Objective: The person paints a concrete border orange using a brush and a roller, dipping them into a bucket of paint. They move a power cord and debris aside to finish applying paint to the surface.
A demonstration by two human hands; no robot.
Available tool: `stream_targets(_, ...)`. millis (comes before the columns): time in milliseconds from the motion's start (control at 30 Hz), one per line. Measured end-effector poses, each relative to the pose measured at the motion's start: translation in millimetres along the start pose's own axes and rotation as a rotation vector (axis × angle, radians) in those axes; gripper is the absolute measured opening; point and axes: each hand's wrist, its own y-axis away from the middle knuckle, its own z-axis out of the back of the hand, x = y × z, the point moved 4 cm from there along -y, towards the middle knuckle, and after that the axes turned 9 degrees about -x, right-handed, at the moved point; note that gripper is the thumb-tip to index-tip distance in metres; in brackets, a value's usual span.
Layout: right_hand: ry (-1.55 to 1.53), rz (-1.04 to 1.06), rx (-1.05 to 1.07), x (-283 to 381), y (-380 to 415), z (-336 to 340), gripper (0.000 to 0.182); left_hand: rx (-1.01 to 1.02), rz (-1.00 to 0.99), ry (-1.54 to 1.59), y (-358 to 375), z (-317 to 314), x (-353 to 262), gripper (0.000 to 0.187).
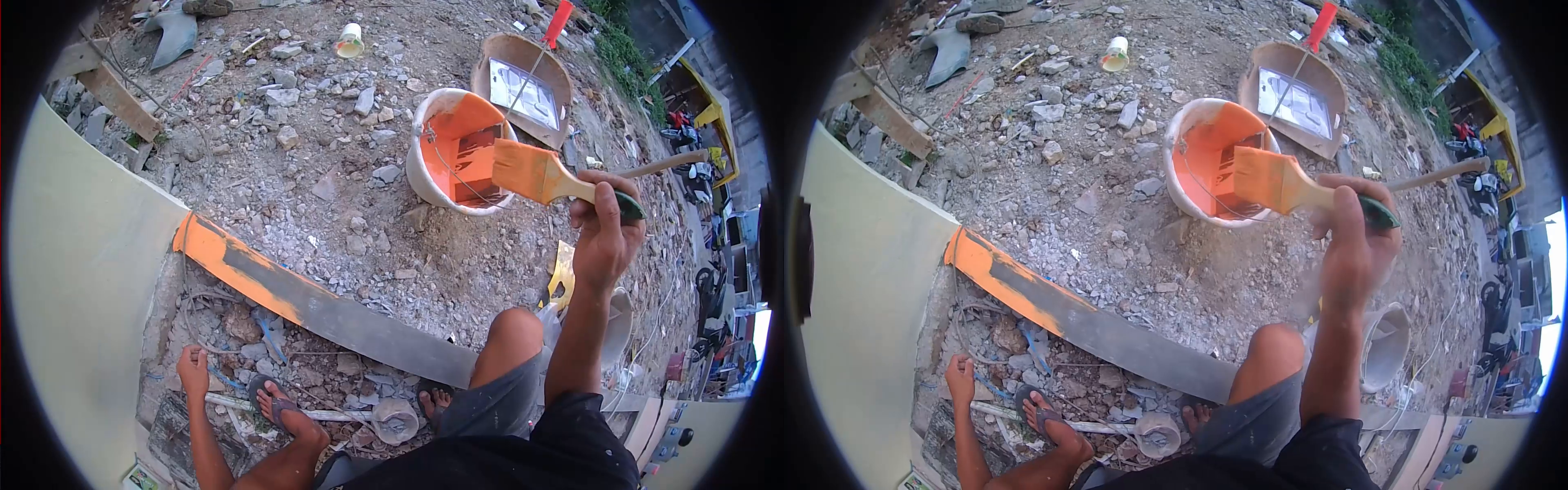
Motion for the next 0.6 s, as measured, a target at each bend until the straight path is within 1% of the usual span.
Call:
stream_targets(67,-0.116,-0.003,-0.168,-24.4,-8.2,14.6,0.019,0.011,-0.013,0.005,13.4,11.1,-30.0,0.013)
stream_targets(100,-0.116,0.012,-0.205,-39.8,-11.6,19.1,0.023,0.029,-0.05,0.004,21.0,23.6,-47.3,0.014)
stream_targets(133,-0.203,-0.028,-0.244,-56.7,-12.3,21.1,0.025,0.052,-0.087,0.002,24.1,33.6,-76.0,0.015)
stream_targets(200,-0.263,-0.114,-0.319,-85.4,-8.7,25.2,0.025,0.113,-0.085,0.04,27.5,52.9,-107.3,0.019)
stream_targets(233,-0.265,-0.121,-0.33,-93.4,-3.4,23.7,0.024,0.101,-0.087,0.007,28.7,66.1,-133.1,0.019)
stream_targets(300,-0.309,-0.187,-0.335,-108.9,6.2,26.3,0.023,0.171,-0.131,-0.041,50.4,98.2,-202.3,0.024)
stream_targets(333,-0.348,-0.226,-0.33,-115.4,10.6,28.6,0.022,0.172,-0.129,-0.06,64.4,113.1,-230.3,0.024)
stream_targets(400,-0.399,-0.25,-0.339,-123.2,15.4,35.2,0.022,0.323,-0.197,-0.223,90.0,132.7,-286.5,0.03)
stream_targets(433,-0.433,-0.273,-0.332,-127.0,16.1,36.6,0.022,0.323,-0.196,-0.239,106.4,141.0,-312.3,0.03)
stream_targets(500,-0.487,-0.322,-0.331,-133.9,15.8,40.4,0.021,0.328,-0.576,-0.57,145.5,142.5,-360.8,0.032)
stream_targets(533,-0.485,-0.333,-0.339,-135.9,15.4,43.1,0.021,0.336,-0.577,-0.581,159.9,136.8,-370.1,0.032)
stream_targets(600,-0.523,-0.335,-0.357,-138.4,13.3,46.1,0.02,0.605,-0.51,-0.422,190.4,119.2,-382.0,0.036)
